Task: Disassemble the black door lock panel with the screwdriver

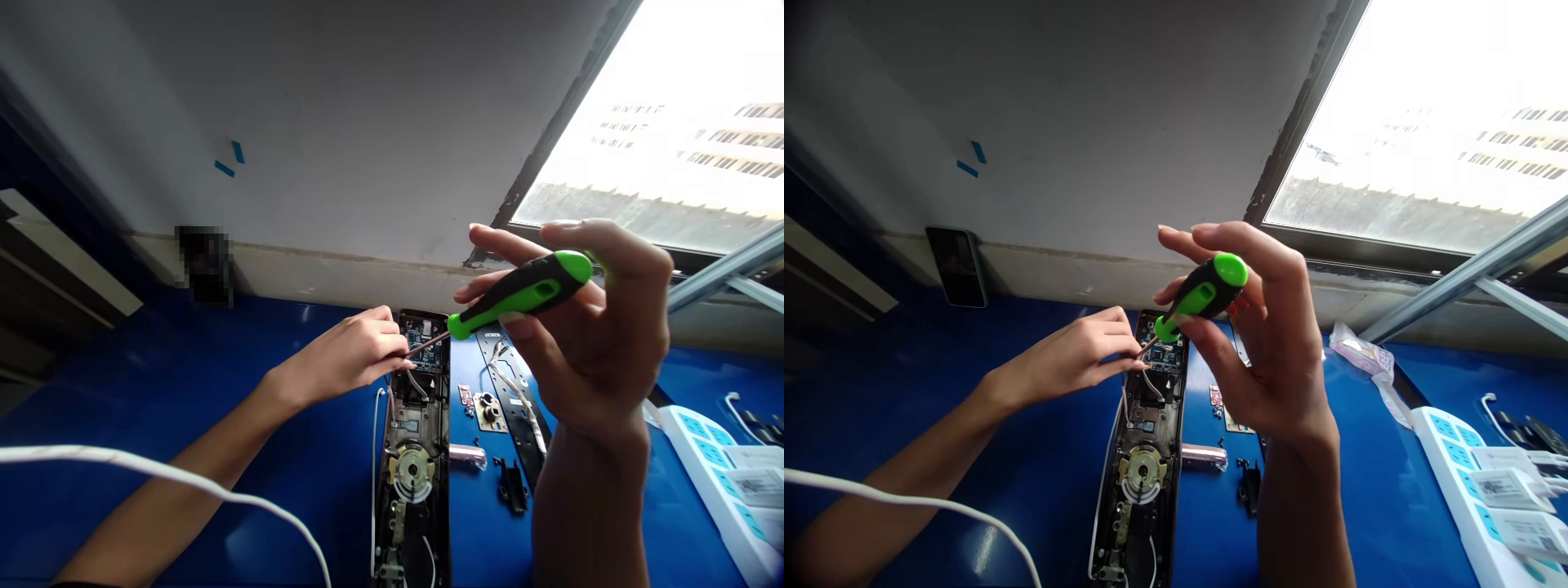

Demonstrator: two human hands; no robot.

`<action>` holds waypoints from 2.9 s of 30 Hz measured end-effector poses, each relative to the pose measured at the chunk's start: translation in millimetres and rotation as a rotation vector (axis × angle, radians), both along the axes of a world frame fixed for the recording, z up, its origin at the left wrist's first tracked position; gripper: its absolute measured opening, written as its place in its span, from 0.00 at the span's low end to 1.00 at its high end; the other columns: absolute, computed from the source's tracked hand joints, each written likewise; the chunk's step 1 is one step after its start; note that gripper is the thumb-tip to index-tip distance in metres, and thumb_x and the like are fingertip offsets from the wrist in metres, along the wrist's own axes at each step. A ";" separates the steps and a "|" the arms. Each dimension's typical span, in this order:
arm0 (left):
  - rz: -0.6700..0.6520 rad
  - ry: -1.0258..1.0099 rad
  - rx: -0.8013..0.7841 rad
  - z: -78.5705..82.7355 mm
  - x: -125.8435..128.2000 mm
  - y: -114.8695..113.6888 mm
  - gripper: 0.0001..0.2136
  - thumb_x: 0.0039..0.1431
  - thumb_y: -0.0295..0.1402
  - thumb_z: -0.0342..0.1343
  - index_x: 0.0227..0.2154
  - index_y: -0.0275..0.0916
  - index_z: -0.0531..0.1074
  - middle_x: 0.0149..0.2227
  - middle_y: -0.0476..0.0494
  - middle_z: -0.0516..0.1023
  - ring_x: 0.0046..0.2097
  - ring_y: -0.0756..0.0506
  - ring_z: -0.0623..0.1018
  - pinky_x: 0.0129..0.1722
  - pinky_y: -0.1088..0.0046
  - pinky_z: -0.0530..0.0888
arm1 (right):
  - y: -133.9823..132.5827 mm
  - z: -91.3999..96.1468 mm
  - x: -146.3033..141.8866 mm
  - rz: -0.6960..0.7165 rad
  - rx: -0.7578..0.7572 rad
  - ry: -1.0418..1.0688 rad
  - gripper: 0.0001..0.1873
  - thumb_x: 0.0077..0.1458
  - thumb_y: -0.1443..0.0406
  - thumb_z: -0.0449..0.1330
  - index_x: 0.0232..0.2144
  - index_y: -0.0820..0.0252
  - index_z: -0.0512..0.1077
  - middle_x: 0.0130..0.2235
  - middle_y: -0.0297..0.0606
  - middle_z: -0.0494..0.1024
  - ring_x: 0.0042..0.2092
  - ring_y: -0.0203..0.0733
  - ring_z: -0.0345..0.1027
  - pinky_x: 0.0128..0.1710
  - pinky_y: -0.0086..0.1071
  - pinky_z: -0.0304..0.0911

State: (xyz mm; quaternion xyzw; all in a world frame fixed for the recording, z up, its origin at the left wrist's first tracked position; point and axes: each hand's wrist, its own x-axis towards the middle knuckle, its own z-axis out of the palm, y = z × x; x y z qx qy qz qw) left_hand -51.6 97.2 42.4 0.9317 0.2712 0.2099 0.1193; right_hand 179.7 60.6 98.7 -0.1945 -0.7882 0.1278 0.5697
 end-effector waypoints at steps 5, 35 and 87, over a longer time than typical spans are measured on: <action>-0.007 0.007 -0.036 2.4 -3.2 0.4 0.07 0.68 0.34 0.61 0.37 0.37 0.80 0.32 0.44 0.78 0.43 0.43 0.73 0.40 0.70 0.72 | 3.0 -0.3 -4.9 0.003 -0.023 -0.004 0.30 0.61 0.70 0.60 0.62 0.39 0.67 0.62 0.33 0.70 0.64 0.56 0.69 0.50 0.49 0.82; 0.080 -0.043 -0.229 -1.5 -19.9 12.8 0.08 0.68 0.35 0.56 0.46 0.43 0.75 0.42 0.47 0.82 0.39 0.46 0.80 0.37 0.71 0.72 | 16.0 -20.0 -15.2 0.063 0.026 -0.123 0.39 0.51 0.75 0.68 0.61 0.44 0.65 0.53 0.37 0.79 0.53 0.52 0.79 0.45 0.47 0.83; 0.003 -0.073 -0.319 -9.7 -12.3 19.1 0.09 0.65 0.26 0.54 0.44 0.41 0.75 0.43 0.49 0.82 0.42 0.46 0.79 0.41 0.73 0.71 | 5.9 -13.3 -20.1 -0.074 0.147 -0.052 0.20 0.65 0.66 0.62 0.58 0.50 0.76 0.51 0.40 0.81 0.46 0.45 0.78 0.40 0.42 0.80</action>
